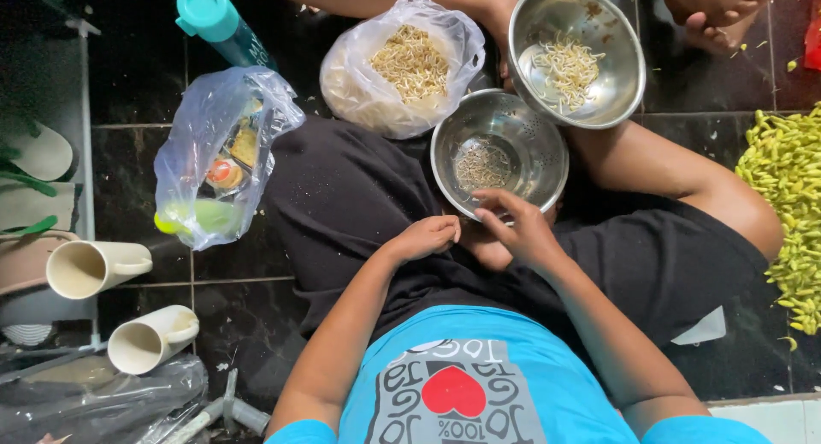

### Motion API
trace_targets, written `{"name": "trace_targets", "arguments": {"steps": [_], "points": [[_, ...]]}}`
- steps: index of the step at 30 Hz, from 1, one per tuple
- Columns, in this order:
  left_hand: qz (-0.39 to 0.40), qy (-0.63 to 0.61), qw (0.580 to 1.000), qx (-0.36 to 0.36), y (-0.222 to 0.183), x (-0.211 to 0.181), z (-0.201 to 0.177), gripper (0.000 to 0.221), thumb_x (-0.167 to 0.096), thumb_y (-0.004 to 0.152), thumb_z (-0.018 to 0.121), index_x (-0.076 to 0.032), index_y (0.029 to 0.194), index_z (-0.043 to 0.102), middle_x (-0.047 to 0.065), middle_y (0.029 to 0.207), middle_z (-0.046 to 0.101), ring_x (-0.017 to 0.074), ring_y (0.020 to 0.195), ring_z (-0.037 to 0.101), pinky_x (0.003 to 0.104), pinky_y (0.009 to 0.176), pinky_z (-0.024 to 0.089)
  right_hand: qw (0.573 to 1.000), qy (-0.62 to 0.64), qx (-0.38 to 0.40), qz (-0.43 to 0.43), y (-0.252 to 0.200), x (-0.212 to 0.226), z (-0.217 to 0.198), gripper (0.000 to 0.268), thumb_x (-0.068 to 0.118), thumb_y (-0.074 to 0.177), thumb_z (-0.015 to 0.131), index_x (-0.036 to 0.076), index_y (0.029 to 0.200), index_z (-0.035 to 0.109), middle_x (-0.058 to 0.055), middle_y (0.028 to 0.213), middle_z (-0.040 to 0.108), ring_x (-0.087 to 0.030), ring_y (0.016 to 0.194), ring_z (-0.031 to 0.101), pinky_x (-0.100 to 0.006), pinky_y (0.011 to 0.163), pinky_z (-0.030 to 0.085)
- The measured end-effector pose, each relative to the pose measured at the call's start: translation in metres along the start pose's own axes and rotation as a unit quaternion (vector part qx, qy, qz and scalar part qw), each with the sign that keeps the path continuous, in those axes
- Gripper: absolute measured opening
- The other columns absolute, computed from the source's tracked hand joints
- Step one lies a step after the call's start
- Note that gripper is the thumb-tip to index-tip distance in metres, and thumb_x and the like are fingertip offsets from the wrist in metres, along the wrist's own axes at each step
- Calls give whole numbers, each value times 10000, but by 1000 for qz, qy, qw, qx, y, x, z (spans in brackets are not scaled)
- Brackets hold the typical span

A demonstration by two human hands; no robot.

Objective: Sorting and cleaning bean sprouts by hand, removing hulls and placing cleaned sprouts into a bowl

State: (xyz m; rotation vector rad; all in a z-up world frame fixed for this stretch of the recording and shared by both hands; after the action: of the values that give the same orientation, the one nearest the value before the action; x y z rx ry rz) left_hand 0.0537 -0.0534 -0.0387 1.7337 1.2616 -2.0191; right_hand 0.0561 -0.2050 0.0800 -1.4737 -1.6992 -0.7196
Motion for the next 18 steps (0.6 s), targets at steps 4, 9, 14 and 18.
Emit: {"name": "trace_targets", "arguments": {"steps": [4, 9, 14, 18], "points": [[5, -20, 1000, 0, -10, -13, -2, 238, -170, 911, 448, -132, 933, 682, 11, 578, 539, 157, 583, 530, 294, 624, 458, 997, 12, 71, 9, -9, 26, 27, 320, 261, 897, 780, 197, 1208, 740, -57, 911, 804, -254, 918, 769, -425, 787, 617], [-7, -4, 1000, 13, -30, -53, -1, 375, -166, 905, 445, -22, 1152, 687, 263, 770, 606, 334, 727, 600, 458, 698, 491, 995, 10, 94, -43, -7, 28, 29, 211, 126, 892, 757, 152, 1099, 729, -79, 927, 765, -309, 914, 752, -427, 789, 603], [-8, -103, 995, 3, -8, -24, -1, 287, -116, 901, 413, -75, 1038, 661, 51, 673, 479, 163, 575, 499, 282, 606, 441, 992, -3, 79, -95, 13, 30, -3, 187, 40, 896, 716, 78, 1080, 724, -140, 992, 757, -378, 939, 734, -460, 797, 594], [-17, -94, 995, 14, -17, -37, -5, 353, -106, 901, 361, -81, 1115, 642, 19, 589, 417, 148, 536, 472, 274, 584, 394, 983, -73, -106, -130, 45, 50, -93, 362, -99, 850, 718, 143, 1111, 785, -23, 1012, 734, -200, 912, 725, -313, 782, 607]]}}
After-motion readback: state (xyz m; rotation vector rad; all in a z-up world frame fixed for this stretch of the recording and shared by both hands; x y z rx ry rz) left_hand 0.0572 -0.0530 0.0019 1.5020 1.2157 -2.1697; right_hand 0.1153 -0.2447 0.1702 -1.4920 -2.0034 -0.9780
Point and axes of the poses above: each hand's wrist, its own y-axis towards the middle knuckle, its own z-axis out of the palm, x = y × z, the point moved 8 cm from there along y, towards the middle knuckle
